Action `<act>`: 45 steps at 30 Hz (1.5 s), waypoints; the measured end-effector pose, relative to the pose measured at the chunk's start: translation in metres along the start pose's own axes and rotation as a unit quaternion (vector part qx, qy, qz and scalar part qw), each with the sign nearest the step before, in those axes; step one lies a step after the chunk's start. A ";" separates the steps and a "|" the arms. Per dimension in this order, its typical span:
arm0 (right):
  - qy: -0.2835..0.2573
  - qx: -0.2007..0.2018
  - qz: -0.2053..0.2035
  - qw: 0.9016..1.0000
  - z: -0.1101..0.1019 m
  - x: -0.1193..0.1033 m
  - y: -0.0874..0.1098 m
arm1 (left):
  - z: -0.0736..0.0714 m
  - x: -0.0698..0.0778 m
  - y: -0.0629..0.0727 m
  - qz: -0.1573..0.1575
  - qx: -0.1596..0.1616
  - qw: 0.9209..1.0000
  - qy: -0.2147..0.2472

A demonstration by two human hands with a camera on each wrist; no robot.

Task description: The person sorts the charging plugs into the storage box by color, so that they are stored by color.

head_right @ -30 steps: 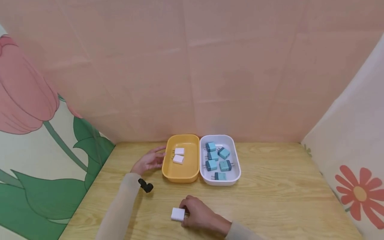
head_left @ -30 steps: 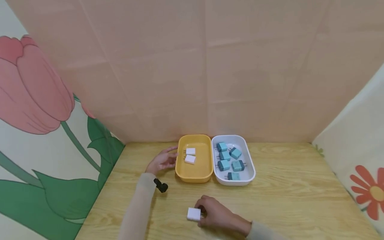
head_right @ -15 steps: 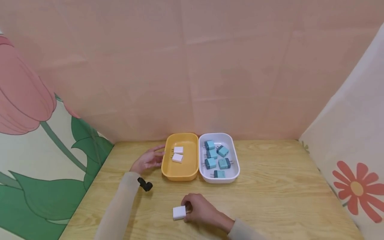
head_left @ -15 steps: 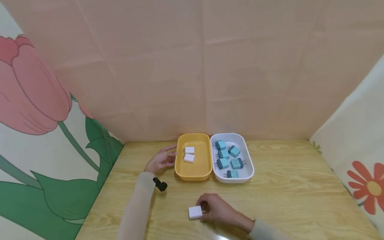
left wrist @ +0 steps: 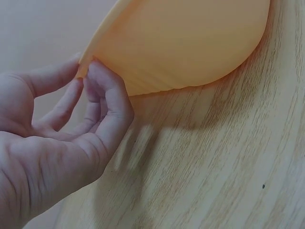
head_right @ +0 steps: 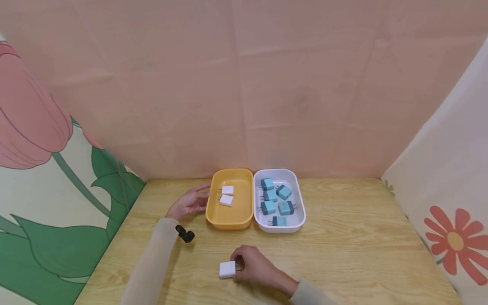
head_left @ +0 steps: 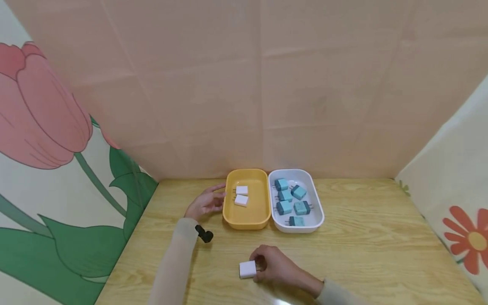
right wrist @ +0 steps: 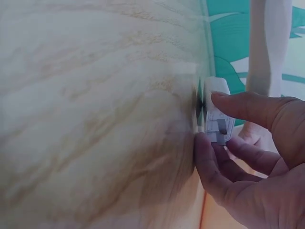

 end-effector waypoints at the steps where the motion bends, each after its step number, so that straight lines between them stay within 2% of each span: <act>1: 0.003 0.000 -0.001 1.000 0.000 -0.001 0.000 | 0.000 0.000 0.000 0.000 0.001 1.000 0.001; 9: -0.036 -0.007 0.008 0.999 0.000 0.005 0.001 | 0.003 0.000 0.003 0.000 0.001 1.000 -0.017; 15: -0.050 0.009 -0.006 0.999 -0.001 0.005 0.002 | 0.005 0.003 0.004 0.006 0.001 1.000 -0.018; 22: -0.051 0.010 -0.002 0.999 -0.004 0.003 0.001 | 0.000 0.003 0.003 0.000 0.012 1.000 -0.006; 33: -0.031 0.012 -0.005 0.999 -0.009 0.002 0.000 | 0.002 0.002 0.004 0.010 -0.001 1.000 -0.021; 45: -0.043 0.003 -0.018 0.999 -0.007 0.003 0.006 | 0.002 -0.001 0.001 0.009 -0.002 1.000 -0.015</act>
Point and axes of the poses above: each hand's wrist, its own y-axis away from the middle knuckle, its own z-axis out of the palm, x = y × z, the point moved 9 cm from there along -y, towards the middle knuckle, and after that the axes turned 15 degrees about -x, right-handed, at the moved point
